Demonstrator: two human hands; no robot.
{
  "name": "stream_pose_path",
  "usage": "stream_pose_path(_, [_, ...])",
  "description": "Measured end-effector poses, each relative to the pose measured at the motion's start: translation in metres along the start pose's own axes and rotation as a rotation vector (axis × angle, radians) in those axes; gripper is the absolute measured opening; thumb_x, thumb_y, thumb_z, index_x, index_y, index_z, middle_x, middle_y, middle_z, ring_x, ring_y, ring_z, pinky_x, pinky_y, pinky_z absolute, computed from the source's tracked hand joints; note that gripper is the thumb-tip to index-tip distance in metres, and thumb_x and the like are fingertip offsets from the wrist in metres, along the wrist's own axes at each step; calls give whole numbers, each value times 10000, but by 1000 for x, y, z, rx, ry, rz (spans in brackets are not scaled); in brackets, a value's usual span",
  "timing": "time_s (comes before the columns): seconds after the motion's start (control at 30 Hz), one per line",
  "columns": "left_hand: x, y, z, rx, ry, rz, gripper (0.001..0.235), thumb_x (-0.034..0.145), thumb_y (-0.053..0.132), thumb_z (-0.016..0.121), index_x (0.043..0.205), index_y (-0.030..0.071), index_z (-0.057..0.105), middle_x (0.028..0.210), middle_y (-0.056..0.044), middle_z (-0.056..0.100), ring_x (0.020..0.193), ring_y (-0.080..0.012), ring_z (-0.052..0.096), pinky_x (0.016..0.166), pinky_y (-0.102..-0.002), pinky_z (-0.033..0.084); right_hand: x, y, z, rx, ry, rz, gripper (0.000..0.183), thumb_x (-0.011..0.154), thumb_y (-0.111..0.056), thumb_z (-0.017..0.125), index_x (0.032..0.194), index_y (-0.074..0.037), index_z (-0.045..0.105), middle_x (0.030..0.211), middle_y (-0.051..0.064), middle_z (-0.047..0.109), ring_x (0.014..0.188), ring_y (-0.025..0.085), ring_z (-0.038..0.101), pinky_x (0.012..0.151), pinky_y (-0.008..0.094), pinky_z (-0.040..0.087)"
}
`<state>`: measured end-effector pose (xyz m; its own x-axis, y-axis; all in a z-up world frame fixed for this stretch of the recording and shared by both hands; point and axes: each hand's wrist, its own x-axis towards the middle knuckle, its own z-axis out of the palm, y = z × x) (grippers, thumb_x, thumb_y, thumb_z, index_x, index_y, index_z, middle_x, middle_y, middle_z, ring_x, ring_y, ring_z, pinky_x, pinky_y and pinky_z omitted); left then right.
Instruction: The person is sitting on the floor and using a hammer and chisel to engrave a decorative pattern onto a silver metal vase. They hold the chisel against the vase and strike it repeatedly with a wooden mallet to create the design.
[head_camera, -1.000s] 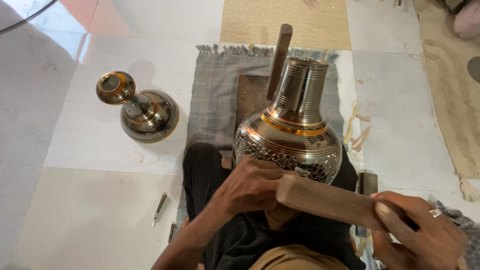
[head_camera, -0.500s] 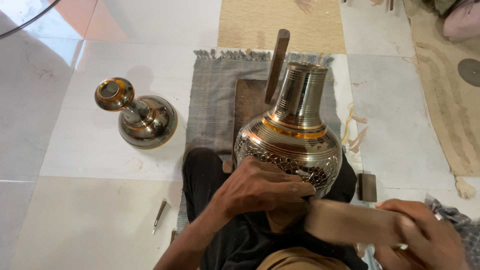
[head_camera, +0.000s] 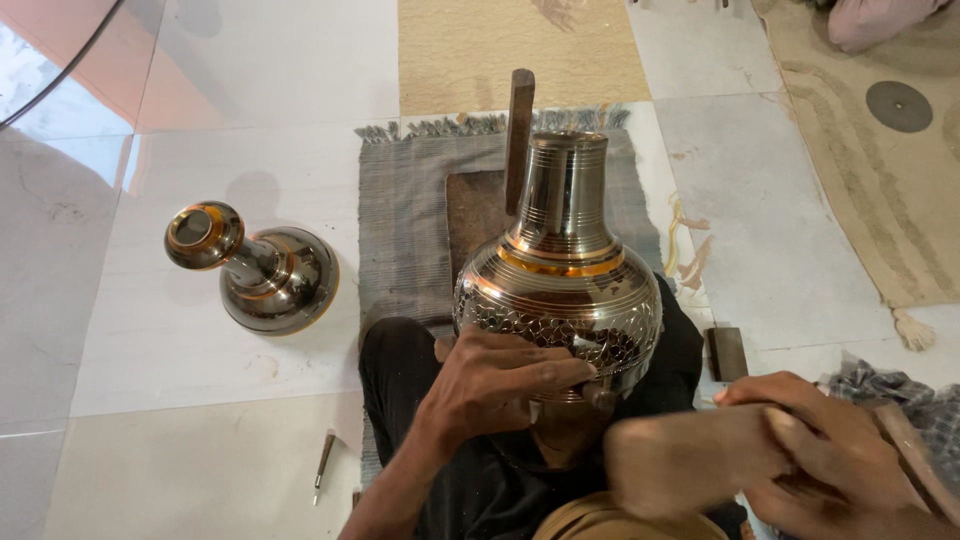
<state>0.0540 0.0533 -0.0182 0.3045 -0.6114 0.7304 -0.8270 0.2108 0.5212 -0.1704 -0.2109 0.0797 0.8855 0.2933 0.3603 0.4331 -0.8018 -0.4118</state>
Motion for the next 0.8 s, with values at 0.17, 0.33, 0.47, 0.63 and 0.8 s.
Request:
stream_pose_path(0.17, [-2, -1, -1, -56, -40, -4, 389, 864, 168, 835, 1229, 250, 731, 1078, 7, 812, 835, -131, 789, 752, -301, 660, -8, 2, 7, -185, 42, 140, 788, 720, -147, 808, 1433, -206, 476, 1245, 143, 670, 882, 185, 752, 635, 269, 605])
stream_pose_path(0.33, [-3, -4, -1, -88, -43, -19, 423, 821, 212, 861, 1223, 243, 733, 985, 0, 797, 776, -148, 775, 697, -323, 650, -5, 2, 7, -301, 36, 110, 886, 638, -79, 815, 1439, -250, 477, 1155, 158, 698, 870, 213, 746, 623, 317, 597])
stream_pose_path(0.47, [-5, -11, 4, -105, -26, -26, 423, 840, 183, 861, 1236, 226, 721, 960, -13, 791, 759, -154, 775, 669, -322, 652, -6, 1, 8, -287, 89, 89, 818, 667, -72, 811, 1420, -207, 520, 1130, 192, 696, 851, 222, 726, 625, 329, 597])
stream_pose_path(0.63, [-11, -17, 3, -62, -45, 52, 499, 799, 81, 760, 1274, 230, 721, 1069, -24, 819, 815, -173, 791, 692, -315, 658, -20, 11, 13, -174, 122, 133, 694, 695, -107, 810, 1332, -101, 535, 1174, 220, 695, 806, 163, 761, 563, 259, 568])
stream_pose_path(0.8, [-9, -23, 7, -126, 75, 90, 446, 862, 108, 766, 1288, 204, 677, 1052, -63, 787, 827, -206, 784, 706, -331, 658, -38, 24, 11, -439, -7, 234, 607, 685, -69, 777, 1274, -109, 639, 1174, 176, 724, 850, 224, 754, 599, 311, 609])
